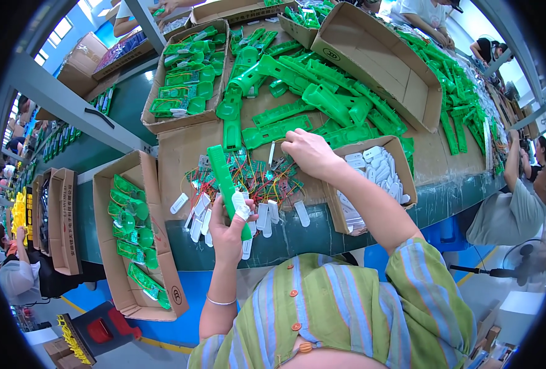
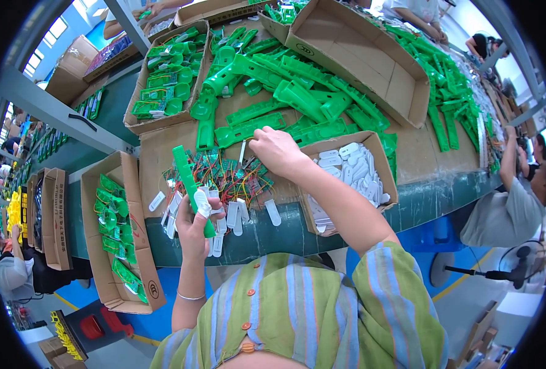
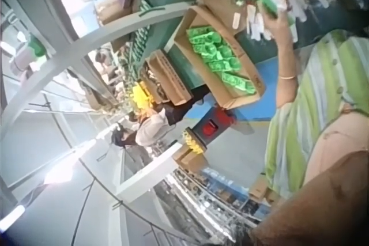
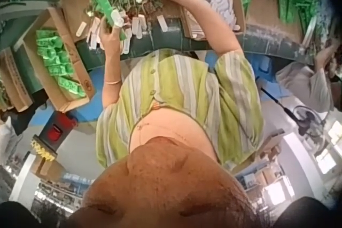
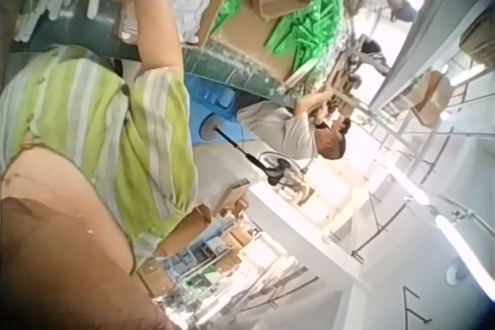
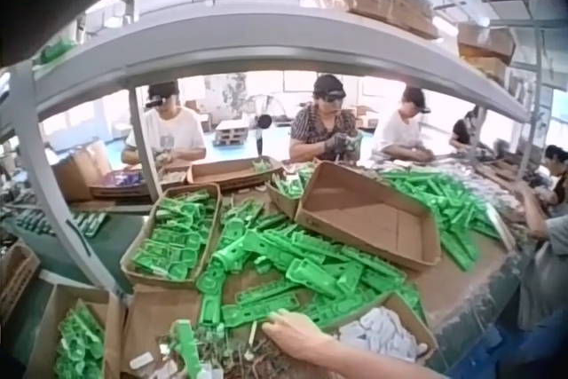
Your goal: Assembling electronic wiring and plastic attachments into green housing units on a production line.
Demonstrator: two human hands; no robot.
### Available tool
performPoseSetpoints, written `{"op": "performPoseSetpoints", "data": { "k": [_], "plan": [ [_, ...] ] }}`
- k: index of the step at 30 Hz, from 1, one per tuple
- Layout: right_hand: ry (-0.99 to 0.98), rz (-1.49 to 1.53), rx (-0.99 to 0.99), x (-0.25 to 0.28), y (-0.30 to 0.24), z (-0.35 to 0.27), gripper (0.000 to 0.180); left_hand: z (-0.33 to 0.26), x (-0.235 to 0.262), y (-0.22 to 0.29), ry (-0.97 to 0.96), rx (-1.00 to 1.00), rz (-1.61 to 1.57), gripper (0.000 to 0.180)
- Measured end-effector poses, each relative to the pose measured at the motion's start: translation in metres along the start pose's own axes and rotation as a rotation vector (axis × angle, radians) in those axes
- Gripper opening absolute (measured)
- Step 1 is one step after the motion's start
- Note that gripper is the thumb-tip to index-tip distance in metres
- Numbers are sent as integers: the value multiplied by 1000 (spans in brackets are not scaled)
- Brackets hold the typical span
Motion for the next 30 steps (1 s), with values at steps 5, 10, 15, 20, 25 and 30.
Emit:
{"op": "performPoseSetpoints", "data": {
  "k": [5, 10, 15, 20, 25, 30],
  "plan": [
    [178, 215, 126, 43, 0, -25, 19, -1, 0, 12, 29, -40, 19, 38],
    [81, 1015, 162, 77, -21, -48, 20, 5, -4, 48, 54, -160, 47, 43],
    [49, 1088, 266, 85, -57, -64, 20, 3, -62, 78, -183, -247, -143, 51],
    [222, 1837, 282, 59, -64, -61, 21, -7, -70, 70, -133, -346, -173, 53],
    [420, 1440, 158, 67, -61, -77, 19, -4, -59, 53, -111, -224, -240, 48],
    [244, 915, 279, 89, -68, -80, 31, 2, -31, 59, -110, -164, -291, 49]
  ]
}}
Point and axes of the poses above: each hand's wrist, its own z-axis towards the middle knuckle, its own x-axis out of the back of the hand, y = z × x, the point moved 8 cm from there along z, towards the middle knuckle, and after that the axes turned 11 degrees about -y, right-handed, at the moved point
